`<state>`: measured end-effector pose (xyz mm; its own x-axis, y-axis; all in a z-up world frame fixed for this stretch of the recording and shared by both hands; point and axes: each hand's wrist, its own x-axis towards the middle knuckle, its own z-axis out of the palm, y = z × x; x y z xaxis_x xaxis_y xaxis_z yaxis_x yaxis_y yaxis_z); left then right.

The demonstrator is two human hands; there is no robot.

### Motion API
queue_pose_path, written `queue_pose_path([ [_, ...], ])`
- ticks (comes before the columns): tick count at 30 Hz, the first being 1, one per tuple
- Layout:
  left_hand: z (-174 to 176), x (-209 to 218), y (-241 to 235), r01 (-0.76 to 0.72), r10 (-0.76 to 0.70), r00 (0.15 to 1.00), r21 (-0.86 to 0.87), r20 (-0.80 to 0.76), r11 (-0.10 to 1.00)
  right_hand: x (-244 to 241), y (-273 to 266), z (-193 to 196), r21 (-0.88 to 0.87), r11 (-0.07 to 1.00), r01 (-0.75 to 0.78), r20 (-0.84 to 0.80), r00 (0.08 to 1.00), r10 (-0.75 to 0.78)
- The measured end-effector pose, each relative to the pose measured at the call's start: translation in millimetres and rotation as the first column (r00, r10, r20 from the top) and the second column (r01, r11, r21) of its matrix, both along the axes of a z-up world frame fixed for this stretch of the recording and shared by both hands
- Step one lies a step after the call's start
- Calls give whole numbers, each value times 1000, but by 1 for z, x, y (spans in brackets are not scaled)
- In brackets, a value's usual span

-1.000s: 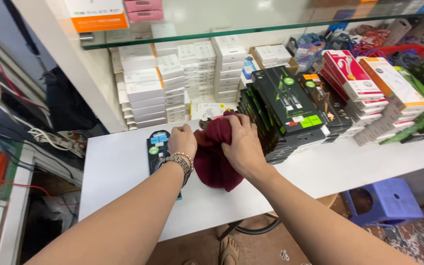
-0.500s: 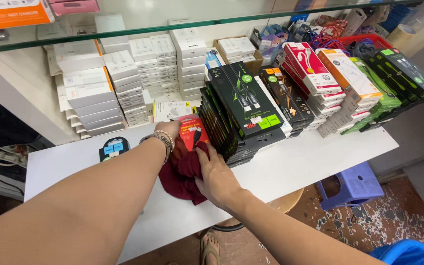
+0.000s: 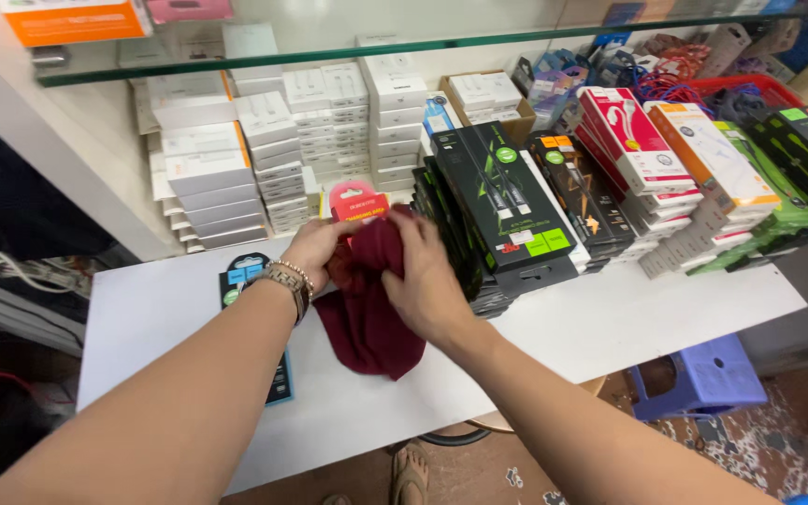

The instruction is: The person wipes small product boxes with a maroon cloth and places them onto a glass shelf. They handle white 20W charger boxes, red USB cable boxes, and black/green cable boxes, stacking them in neat columns on the shelf.

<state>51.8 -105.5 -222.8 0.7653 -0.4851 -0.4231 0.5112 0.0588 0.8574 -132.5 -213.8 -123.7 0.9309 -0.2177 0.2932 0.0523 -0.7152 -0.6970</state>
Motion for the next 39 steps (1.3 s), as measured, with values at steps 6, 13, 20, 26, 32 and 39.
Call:
queue_pose_path([
  [6, 71, -33, 54, -178, 193, 976, -141, 104, 974, 27, 41, 7, -142, 989, -39, 175, 983, 64],
  [13, 147, -15, 109, -266, 324, 870, -199, 373, 943, -31, 55, -2, 50, 997, 65, -94, 994, -60],
  [20, 146, -53, 104, -142, 116, 596, -39, 794, 989, 39, 71, 60, -139, 987, -85, 407, 903, 135],
  [26, 159, -70, 129, -95, 13, 693, 73, 721, 993, 32, 70, 96, -75, 994, 74, 222, 973, -55],
  [32, 164, -72, 124, -185, 26, 642, 123, 766, 975, 30, 70, 88, -248, 963, -104, 403, 893, 200],
  [39, 167, -67, 125, -171, 193, 948, -108, 253, 979, 40, 83, 107, 140, 990, 1, 264, 964, -38],
])
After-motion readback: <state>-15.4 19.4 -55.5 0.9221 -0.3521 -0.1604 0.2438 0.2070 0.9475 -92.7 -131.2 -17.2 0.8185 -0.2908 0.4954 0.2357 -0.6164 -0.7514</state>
